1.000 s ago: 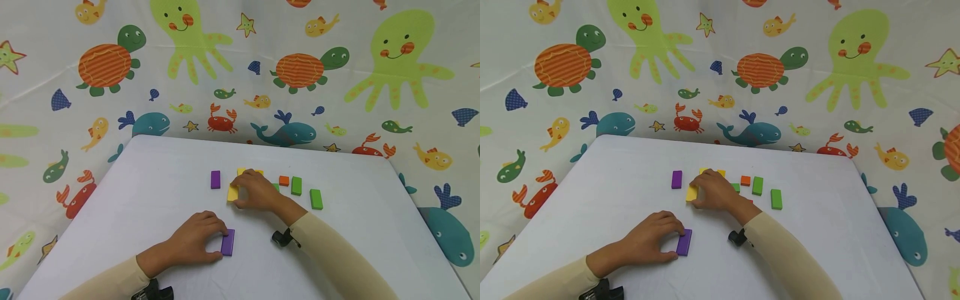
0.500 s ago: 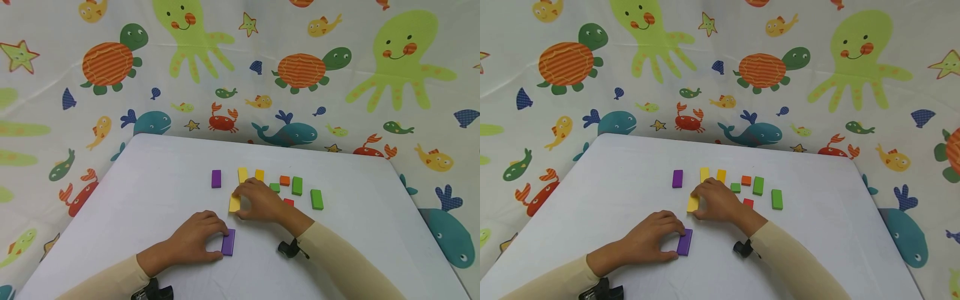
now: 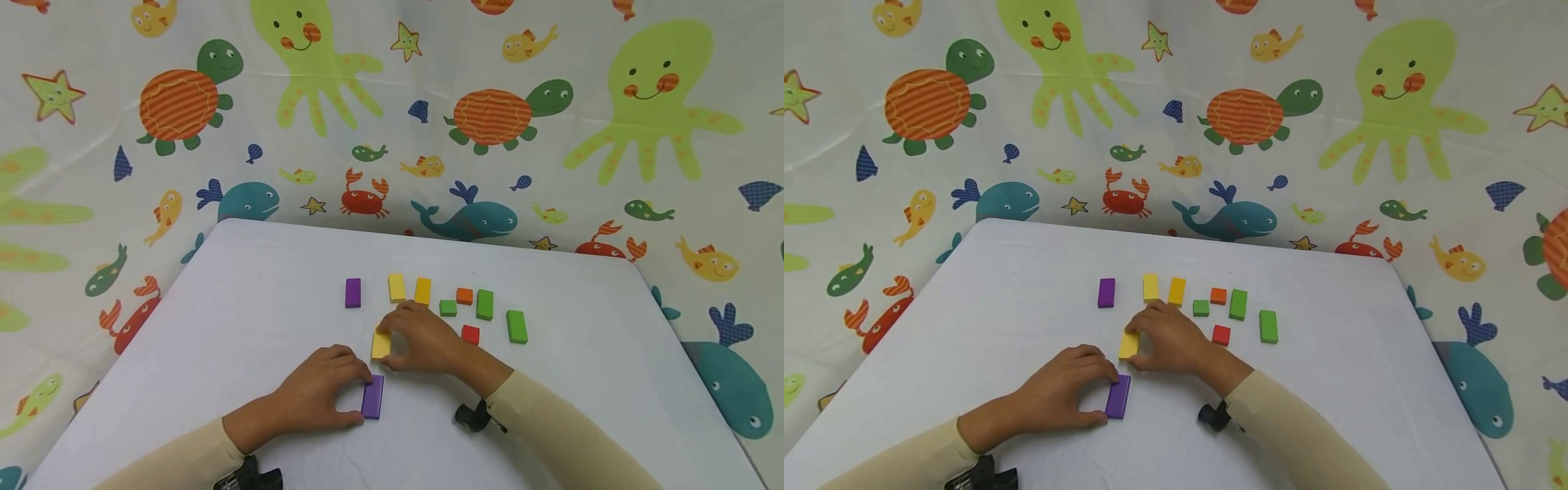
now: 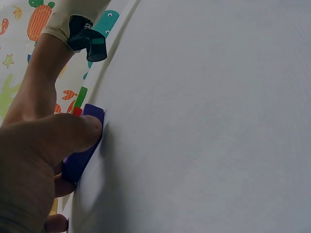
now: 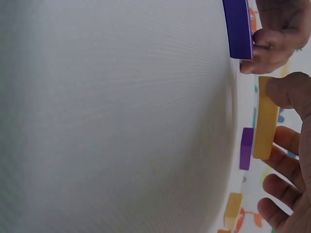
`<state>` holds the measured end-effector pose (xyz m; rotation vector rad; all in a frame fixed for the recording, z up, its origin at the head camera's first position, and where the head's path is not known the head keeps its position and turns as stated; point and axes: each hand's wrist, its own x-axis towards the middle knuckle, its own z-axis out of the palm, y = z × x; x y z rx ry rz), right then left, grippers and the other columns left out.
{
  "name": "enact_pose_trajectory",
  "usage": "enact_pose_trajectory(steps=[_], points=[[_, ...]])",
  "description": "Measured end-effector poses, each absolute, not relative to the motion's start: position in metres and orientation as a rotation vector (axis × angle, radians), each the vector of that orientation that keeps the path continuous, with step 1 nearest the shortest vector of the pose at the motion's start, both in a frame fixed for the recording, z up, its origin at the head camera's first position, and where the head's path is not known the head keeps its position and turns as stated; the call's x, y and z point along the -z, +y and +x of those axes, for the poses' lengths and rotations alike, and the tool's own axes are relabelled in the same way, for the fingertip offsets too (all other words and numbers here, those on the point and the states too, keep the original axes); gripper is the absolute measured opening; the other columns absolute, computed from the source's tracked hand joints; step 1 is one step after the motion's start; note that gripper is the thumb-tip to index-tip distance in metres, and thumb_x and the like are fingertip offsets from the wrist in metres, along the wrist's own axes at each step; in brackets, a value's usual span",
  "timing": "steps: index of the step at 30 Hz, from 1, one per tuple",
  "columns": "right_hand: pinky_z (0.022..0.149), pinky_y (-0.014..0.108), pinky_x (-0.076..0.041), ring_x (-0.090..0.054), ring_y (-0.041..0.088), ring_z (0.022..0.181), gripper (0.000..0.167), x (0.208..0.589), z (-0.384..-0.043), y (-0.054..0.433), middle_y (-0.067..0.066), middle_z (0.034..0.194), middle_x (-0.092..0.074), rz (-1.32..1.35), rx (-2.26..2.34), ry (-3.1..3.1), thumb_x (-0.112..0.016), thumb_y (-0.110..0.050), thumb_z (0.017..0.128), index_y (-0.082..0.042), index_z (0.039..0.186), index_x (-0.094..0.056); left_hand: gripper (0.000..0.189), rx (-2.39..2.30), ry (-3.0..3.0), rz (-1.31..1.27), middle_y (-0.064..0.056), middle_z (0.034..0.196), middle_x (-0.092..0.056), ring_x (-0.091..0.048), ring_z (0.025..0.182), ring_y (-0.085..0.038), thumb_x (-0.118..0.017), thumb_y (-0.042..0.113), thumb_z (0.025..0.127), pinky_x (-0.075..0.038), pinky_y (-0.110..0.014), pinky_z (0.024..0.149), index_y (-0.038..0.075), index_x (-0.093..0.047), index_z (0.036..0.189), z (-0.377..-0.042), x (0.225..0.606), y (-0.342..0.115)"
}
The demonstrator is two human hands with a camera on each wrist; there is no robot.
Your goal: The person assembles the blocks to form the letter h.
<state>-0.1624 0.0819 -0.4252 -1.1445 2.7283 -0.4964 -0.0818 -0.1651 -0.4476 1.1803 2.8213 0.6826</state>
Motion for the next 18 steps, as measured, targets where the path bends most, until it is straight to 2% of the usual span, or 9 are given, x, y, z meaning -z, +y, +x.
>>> enact_pose_trajectory(steps=[5,12,18], points=[[0.112,0.039,-0.039,-0.048,0.016,0.128,0.047,0.427,-0.1607,0.081,-0.013,0.123,-0.067,-1.149,0.508,2.709,-0.08,-0.048,0.086,-0.023,0.125,-0.069,0.049,-0.682,2.816,1.17,0.02,0.114,-0.064,-0.052,0.117,-0.011,-0.089,0.047,0.075,-0.045,-0.042,0.101,0.026,-0.067,0.113,-0.0826,0.447,-0.1656],[0.106,0.033,-0.044,-0.049,0.012,0.124,0.049,0.4298,-0.1574,0.0778,-0.014,0.122,-0.066,-1.154,0.495,2.677,-0.08,-0.05,0.086,-0.024,0.125,-0.07,0.049,-0.692,2.81,1.161,0.02,0.116,-0.064,-0.052,0.118,-0.01,-0.089,0.048,0.076,-0.045,-0.042,0.101,0.026,-0.068,0.114,-0.0833,0.447,-0.1669],[0.108,0.034,-0.042,-0.049,0.013,0.126,0.047,0.429,-0.1551,0.0775,-0.013,0.126,-0.066,-1.162,0.46,2.661,-0.077,-0.051,0.088,-0.025,0.126,-0.07,0.049,-0.692,2.812,1.164,0.019,0.115,-0.064,-0.052,0.118,-0.01,-0.089,0.049,0.075,-0.044,-0.043,0.102,0.026,-0.069,0.114,-0.0844,0.4471,-0.168]])
